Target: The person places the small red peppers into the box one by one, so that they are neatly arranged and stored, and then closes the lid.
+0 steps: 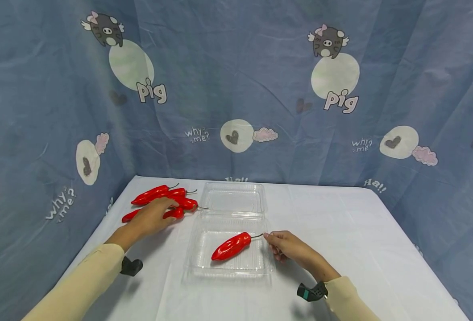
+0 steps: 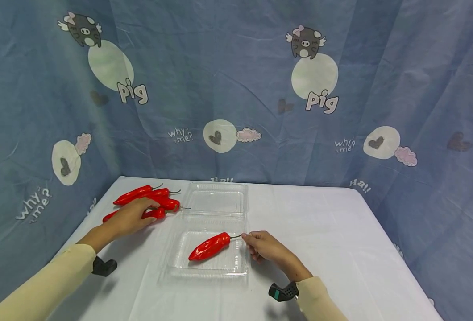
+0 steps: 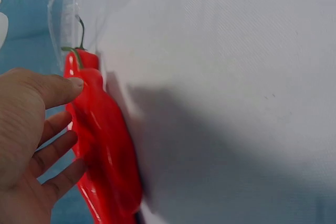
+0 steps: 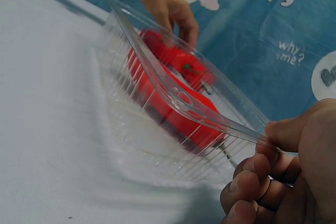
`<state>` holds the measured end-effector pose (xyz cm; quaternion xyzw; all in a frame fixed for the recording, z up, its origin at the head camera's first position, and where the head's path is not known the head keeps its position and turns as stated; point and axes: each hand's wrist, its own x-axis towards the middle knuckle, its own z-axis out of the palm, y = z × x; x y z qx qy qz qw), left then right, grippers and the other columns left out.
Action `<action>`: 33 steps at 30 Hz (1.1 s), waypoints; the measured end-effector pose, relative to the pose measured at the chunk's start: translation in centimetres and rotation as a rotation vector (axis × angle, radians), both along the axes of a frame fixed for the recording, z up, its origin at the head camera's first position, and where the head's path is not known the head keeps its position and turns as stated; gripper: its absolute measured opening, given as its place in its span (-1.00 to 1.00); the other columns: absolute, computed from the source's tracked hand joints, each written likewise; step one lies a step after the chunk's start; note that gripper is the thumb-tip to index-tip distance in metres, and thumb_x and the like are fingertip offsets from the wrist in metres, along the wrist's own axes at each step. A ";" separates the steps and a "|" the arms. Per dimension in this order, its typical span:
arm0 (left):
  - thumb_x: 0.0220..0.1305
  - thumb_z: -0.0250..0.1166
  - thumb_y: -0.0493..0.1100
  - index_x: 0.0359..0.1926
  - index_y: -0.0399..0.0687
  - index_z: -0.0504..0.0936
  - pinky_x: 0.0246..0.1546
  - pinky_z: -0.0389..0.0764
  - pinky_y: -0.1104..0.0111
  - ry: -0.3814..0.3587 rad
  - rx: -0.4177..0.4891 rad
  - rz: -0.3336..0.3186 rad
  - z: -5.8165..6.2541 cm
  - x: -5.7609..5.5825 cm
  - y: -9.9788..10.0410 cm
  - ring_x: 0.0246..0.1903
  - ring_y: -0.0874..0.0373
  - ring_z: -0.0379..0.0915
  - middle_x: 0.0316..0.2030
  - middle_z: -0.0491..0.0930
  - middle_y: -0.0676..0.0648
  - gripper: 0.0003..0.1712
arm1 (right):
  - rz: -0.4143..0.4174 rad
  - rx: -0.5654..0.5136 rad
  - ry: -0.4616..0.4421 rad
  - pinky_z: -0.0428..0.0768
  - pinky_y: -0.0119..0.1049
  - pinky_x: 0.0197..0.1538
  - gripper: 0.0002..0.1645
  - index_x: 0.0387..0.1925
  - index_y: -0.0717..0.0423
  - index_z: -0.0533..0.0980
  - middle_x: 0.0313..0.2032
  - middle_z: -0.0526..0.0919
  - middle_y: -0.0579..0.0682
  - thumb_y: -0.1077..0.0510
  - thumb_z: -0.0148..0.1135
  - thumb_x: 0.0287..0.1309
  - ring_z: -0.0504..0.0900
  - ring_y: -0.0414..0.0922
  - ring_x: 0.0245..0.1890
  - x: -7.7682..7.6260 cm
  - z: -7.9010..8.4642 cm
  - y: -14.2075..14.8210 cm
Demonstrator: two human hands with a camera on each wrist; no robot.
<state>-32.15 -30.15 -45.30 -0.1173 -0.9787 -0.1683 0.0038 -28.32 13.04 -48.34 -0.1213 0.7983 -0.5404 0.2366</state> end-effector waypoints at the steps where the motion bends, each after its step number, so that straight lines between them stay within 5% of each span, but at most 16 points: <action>1: 0.16 0.51 -0.07 0.25 -0.13 0.54 0.17 0.51 -0.17 0.002 -0.007 -0.001 -0.2 -0.1 -0.1 0.26 -0.23 0.32 0.19 0.54 -0.22 -0.35 | 0.000 -0.001 -0.002 0.39 -0.36 -0.52 -0.48 -0.54 0.09 0.37 -0.59 0.40 -0.10 -0.12 0.00 0.51 0.38 -0.19 -0.60 0.0 0.0 0.0; 14: 0.12 0.54 -0.03 0.36 -0.12 0.45 0.20 0.46 -0.20 0.010 -0.041 0.030 -3.0 0.3 -0.9 0.23 -0.20 0.38 0.23 0.51 -0.22 -0.19 | 0.011 -0.010 -0.009 0.38 -0.36 -0.52 -0.48 -0.53 0.10 0.38 -0.59 0.40 -0.10 -0.14 0.01 0.51 0.38 -0.19 -0.60 0.1 -0.1 0.2; 33: 0.10 0.54 0.07 0.35 -0.08 0.44 0.13 0.51 -0.21 0.061 -0.033 0.043 -2.2 1.7 -1.4 0.23 -0.22 0.35 0.22 0.50 -0.21 -0.16 | -0.002 -0.002 -0.008 0.38 -0.35 -0.50 -0.47 -0.52 0.11 0.38 -0.58 0.41 -0.09 -0.16 0.03 0.49 0.39 -0.18 -0.58 0.1 0.0 0.0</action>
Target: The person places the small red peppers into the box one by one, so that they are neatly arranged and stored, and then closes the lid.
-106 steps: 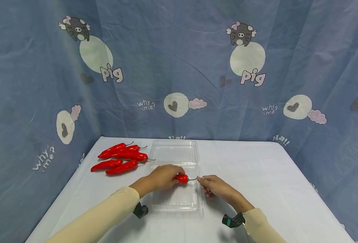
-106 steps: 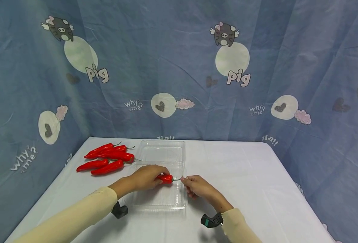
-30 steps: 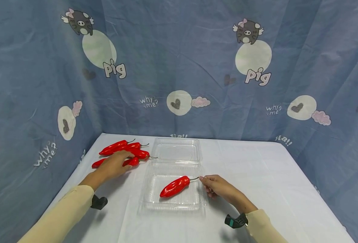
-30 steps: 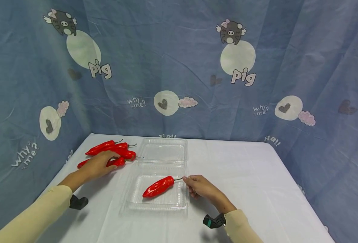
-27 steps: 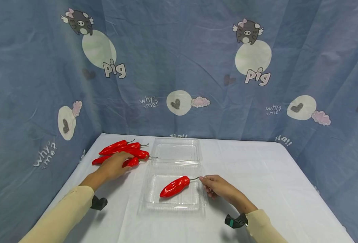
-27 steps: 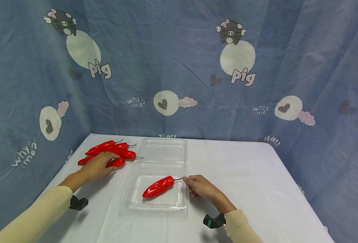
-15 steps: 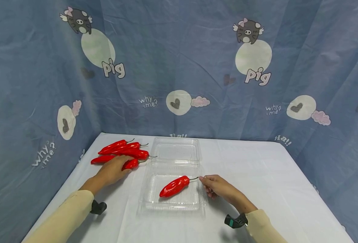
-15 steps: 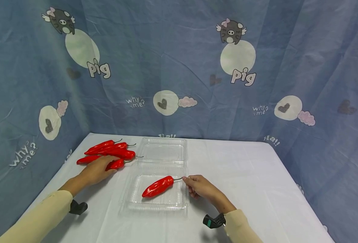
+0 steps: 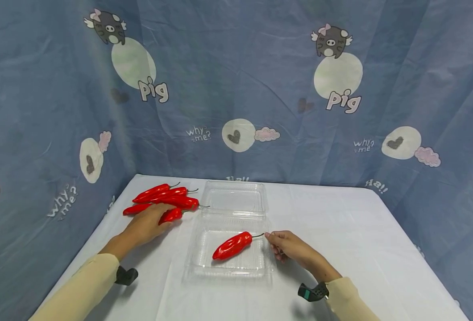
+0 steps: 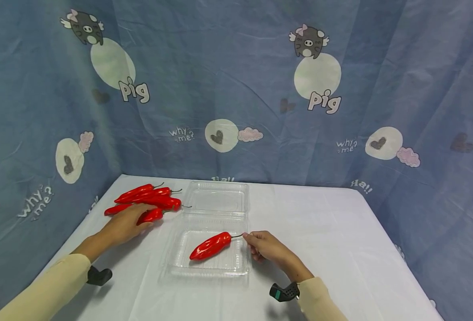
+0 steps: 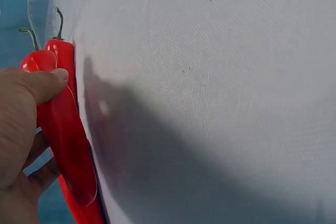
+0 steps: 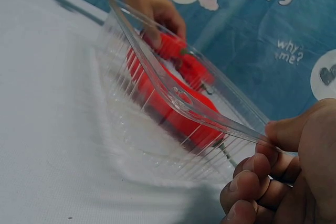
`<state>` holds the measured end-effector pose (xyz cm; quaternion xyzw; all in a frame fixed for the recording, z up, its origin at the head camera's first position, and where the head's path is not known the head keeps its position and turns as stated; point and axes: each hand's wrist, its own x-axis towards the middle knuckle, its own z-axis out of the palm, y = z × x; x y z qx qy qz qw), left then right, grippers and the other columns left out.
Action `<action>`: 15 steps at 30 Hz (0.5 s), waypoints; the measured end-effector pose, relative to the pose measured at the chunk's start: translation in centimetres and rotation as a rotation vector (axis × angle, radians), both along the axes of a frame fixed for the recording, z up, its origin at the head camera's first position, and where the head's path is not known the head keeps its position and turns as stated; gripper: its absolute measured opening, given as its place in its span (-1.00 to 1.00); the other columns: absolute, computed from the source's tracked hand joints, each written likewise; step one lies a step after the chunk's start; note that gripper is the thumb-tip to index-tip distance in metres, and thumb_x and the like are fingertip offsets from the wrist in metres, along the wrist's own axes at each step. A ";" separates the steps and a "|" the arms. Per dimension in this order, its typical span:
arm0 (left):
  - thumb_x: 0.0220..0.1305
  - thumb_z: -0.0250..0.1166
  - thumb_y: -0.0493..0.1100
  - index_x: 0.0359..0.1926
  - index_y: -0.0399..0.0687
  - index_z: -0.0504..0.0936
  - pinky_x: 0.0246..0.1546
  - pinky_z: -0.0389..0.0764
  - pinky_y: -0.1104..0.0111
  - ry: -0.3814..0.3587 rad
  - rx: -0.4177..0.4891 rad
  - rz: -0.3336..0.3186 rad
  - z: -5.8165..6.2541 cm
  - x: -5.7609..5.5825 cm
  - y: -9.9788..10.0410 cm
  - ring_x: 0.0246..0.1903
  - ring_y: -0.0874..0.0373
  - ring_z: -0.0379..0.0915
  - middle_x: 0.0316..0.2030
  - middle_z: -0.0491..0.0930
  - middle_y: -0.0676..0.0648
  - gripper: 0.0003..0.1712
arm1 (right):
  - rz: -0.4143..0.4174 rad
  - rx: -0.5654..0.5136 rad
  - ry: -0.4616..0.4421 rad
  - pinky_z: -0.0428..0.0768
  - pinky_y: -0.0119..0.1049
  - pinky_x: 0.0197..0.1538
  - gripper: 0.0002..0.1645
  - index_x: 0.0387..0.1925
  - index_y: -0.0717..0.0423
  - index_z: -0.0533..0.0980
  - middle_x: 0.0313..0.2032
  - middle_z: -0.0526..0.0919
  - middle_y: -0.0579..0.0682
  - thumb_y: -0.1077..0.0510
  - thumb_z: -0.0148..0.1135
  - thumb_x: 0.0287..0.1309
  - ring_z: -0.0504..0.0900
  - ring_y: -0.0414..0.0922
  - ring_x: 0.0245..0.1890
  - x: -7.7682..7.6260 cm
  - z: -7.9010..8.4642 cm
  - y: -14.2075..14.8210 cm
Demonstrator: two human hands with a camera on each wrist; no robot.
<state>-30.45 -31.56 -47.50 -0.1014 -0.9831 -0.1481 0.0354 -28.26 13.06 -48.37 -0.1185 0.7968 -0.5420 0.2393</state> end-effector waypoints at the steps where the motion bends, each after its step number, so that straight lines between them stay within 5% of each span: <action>1: 0.10 0.55 0.07 0.35 -0.07 0.45 0.13 0.52 -0.20 0.003 0.001 0.001 0.0 0.1 0.0 0.23 -0.22 0.35 0.22 0.50 -0.21 -0.16 | 0.001 0.000 0.001 0.38 -0.35 -0.51 -0.47 -0.52 0.11 0.38 -0.58 0.41 -0.09 -0.16 0.03 0.49 0.39 -0.19 -0.58 0.0 0.0 0.0; 15: 0.15 0.52 -0.04 0.33 -0.09 0.48 0.18 0.51 -0.15 0.089 0.038 -0.075 1.6 1.8 0.6 0.22 -0.19 0.40 0.20 0.54 -0.18 -0.25 | 0.007 -0.004 0.003 0.38 -0.35 -0.51 -0.47 -0.52 0.10 0.38 -0.58 0.41 -0.10 -0.16 0.02 0.49 0.39 -0.19 -0.59 0.0 -0.1 0.0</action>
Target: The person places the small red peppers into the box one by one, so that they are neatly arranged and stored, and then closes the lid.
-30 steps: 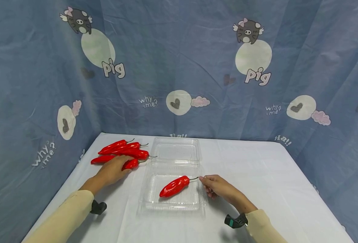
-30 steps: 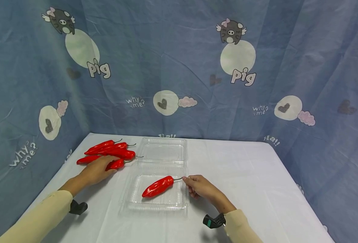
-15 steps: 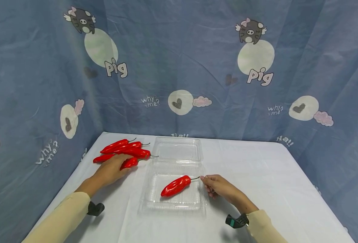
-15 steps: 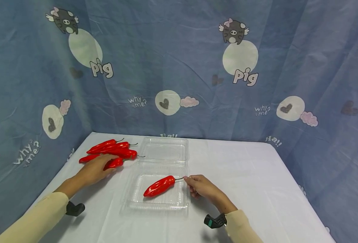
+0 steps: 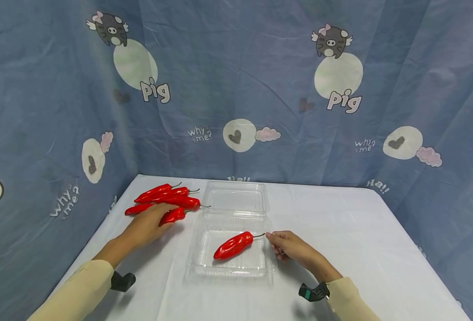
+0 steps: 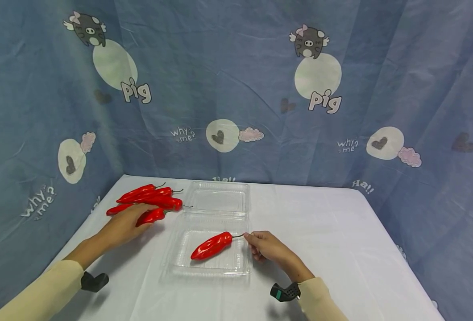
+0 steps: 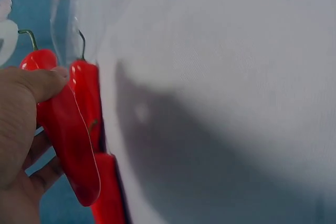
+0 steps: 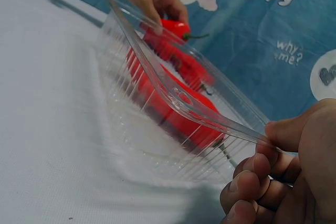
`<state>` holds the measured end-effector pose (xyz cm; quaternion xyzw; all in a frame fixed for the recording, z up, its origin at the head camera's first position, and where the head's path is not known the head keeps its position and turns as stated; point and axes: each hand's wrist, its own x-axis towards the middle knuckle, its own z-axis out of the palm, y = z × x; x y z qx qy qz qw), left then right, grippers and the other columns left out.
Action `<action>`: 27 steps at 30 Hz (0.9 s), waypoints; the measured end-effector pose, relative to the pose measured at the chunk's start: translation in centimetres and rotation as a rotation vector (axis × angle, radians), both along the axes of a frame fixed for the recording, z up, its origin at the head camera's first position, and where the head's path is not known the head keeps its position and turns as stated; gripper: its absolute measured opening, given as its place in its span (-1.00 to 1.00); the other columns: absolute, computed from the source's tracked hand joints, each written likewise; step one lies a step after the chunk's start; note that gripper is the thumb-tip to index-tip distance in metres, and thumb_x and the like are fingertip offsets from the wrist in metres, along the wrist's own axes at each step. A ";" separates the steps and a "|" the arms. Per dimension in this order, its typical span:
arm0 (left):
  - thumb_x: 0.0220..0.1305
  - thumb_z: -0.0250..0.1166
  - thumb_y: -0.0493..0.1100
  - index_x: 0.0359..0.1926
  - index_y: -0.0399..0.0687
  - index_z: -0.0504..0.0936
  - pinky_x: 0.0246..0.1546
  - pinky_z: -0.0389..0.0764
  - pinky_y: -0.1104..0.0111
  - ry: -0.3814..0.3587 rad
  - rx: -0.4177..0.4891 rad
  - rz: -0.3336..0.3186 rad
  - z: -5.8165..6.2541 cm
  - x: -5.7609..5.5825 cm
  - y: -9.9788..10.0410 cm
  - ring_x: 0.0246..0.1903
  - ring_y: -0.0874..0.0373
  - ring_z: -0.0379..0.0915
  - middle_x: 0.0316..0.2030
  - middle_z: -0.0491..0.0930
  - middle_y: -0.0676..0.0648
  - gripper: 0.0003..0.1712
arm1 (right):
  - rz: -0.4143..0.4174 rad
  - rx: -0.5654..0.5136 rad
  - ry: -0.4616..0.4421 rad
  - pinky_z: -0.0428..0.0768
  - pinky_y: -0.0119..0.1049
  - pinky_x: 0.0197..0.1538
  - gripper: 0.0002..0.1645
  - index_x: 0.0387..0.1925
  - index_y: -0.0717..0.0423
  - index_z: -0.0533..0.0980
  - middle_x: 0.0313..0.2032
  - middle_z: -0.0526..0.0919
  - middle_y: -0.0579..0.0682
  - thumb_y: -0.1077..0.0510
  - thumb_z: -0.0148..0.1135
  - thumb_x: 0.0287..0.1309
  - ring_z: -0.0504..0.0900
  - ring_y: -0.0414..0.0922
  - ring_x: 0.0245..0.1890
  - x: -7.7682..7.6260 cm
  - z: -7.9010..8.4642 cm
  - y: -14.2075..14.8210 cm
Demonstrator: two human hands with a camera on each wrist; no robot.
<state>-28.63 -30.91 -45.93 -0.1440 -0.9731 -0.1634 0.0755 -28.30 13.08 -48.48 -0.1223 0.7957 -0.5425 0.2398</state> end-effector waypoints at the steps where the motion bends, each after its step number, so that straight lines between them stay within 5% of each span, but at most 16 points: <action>1: 0.14 0.53 -0.04 0.32 -0.08 0.49 0.17 0.52 -0.14 0.013 -0.002 -0.008 0.1 0.1 0.2 0.21 -0.18 0.42 0.19 0.55 -0.17 -0.26 | -0.001 0.000 0.001 0.38 -0.35 -0.51 -0.47 -0.52 0.10 0.38 -0.58 0.40 -0.10 -0.16 0.02 0.49 0.39 -0.19 -0.59 0.0 0.0 0.0; 11: 0.13 0.53 0.00 0.29 0.00 0.53 0.18 0.54 -0.08 0.088 0.012 -0.085 2.2 1.4 3.2 0.20 -0.11 0.47 0.19 0.58 -0.11 -0.29 | 0.000 -0.003 0.008 0.38 -0.35 -0.51 -0.47 -0.52 0.12 0.37 -0.58 0.40 -0.09 -0.15 0.03 0.49 0.38 -0.19 -0.59 0.1 0.1 0.0; 27: 0.13 0.53 0.06 0.33 0.26 0.50 0.11 0.62 0.03 0.032 0.026 -0.198 5.1 3.3 8.5 0.21 0.04 0.46 0.21 0.55 0.03 -0.27 | 0.002 -0.004 0.009 0.38 -0.35 -0.51 -0.47 -0.52 0.11 0.38 -0.58 0.40 -0.09 -0.16 0.04 0.48 0.38 -0.18 -0.59 0.0 -0.1 0.1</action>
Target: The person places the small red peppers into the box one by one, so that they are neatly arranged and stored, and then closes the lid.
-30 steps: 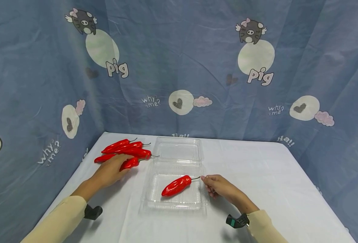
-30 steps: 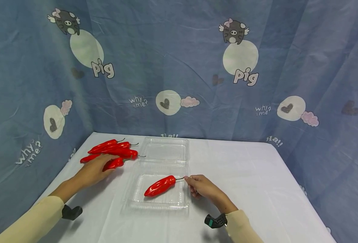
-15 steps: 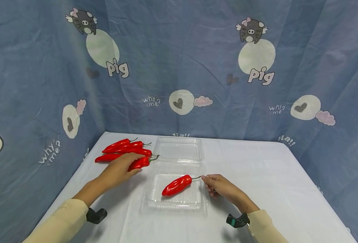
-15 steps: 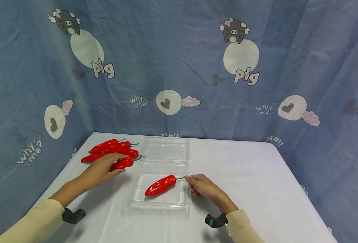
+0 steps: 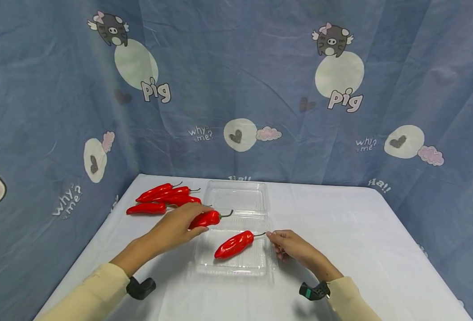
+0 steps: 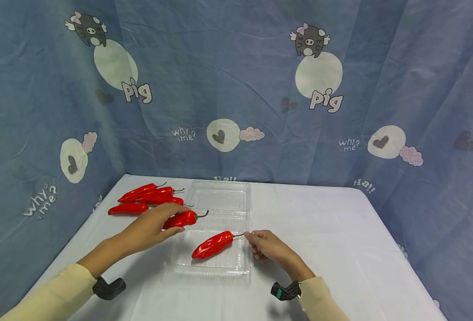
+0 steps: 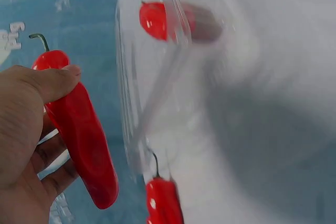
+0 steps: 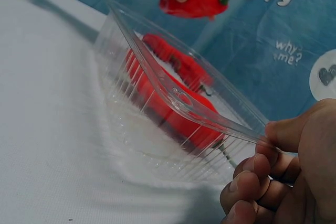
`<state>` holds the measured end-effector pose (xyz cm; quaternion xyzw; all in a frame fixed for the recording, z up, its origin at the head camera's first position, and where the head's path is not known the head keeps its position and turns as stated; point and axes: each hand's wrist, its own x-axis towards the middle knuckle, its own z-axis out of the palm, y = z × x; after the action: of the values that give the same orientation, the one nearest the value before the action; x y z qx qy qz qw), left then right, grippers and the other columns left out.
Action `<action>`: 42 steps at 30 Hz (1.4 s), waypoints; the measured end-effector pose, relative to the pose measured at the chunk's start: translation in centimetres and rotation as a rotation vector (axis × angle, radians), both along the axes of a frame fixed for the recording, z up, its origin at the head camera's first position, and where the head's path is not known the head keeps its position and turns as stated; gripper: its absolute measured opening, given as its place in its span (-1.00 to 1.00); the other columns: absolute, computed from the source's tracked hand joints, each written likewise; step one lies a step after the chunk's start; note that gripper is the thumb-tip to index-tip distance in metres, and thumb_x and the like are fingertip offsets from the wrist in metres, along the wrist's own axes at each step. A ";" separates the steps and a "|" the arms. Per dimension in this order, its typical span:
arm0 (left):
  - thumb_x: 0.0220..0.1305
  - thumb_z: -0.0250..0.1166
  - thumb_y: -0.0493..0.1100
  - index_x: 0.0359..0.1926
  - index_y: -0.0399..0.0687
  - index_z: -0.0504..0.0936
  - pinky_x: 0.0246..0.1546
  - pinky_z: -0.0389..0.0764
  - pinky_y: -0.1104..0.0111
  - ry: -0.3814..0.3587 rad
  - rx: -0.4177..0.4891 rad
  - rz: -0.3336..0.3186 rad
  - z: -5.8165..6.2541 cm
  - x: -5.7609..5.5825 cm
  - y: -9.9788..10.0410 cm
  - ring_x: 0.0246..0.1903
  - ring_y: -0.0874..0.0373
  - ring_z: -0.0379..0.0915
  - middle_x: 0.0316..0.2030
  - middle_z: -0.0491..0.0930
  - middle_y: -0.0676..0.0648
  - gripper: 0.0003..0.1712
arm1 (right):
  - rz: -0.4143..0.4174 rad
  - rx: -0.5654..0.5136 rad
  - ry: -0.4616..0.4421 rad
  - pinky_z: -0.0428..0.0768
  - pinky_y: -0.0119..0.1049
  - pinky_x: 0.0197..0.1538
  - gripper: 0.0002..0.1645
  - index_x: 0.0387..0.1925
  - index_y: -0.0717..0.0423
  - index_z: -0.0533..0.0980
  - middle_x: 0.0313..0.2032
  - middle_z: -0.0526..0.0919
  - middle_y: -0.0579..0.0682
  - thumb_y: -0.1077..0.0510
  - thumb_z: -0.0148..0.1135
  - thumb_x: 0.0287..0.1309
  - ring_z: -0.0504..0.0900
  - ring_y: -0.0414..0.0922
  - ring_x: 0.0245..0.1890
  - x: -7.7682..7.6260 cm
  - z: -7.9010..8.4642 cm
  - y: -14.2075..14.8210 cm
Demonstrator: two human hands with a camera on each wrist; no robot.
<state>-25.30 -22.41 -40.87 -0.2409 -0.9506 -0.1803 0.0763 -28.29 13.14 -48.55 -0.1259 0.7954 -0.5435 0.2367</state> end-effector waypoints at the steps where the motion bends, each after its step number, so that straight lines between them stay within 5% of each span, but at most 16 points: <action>1: 0.13 0.53 0.05 0.33 0.26 0.50 0.10 0.63 0.04 -0.006 -0.002 -0.006 0.1 0.1 0.4 0.20 0.05 0.47 0.20 0.56 0.04 -0.27 | 0.001 -0.001 0.000 0.38 -0.35 -0.51 -0.47 -0.52 0.11 0.38 -0.58 0.40 -0.09 -0.16 0.04 0.48 0.38 -0.18 -0.59 0.0 0.0 0.0; 10: 0.13 0.53 0.07 0.30 0.34 0.52 0.09 0.64 0.09 -0.110 -0.027 -0.043 0.6 0.7 3.9 0.22 0.14 0.44 0.18 0.56 0.14 -0.31 | 0.007 -0.002 0.001 0.39 -0.35 -0.51 -0.47 -0.52 0.11 0.38 -0.58 0.40 -0.09 -0.17 0.04 0.48 0.38 -0.19 -0.59 -0.1 0.0 0.0; 25: 0.24 0.46 0.03 0.25 0.21 0.56 0.02 0.63 0.27 -0.117 -0.061 -0.267 -1.1 0.6 9.0 0.00 0.31 0.48 0.05 0.60 0.19 -0.44 | 0.008 -0.017 -0.012 0.39 -0.35 -0.52 -0.49 -0.50 0.19 0.39 -0.60 0.40 -0.09 -0.09 0.04 0.50 0.39 -0.18 -0.60 0.0 0.1 0.0; 42: 0.15 0.51 0.02 0.17 0.19 0.63 0.03 0.58 0.22 -0.231 -0.160 -0.237 -3.1 0.3 9.4 -0.03 0.29 0.50 0.03 0.64 0.19 -0.46 | 0.014 -0.009 -0.007 0.39 -0.34 -0.50 -0.50 -0.50 0.13 0.38 -0.57 0.40 -0.06 -0.11 0.02 0.51 0.39 -0.17 -0.58 -0.1 0.3 0.0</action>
<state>-25.01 -13.01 -43.96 -0.3340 -0.9294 -0.1384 -0.0747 -28.38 13.18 -48.29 -0.1307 0.7913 -0.5457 0.2430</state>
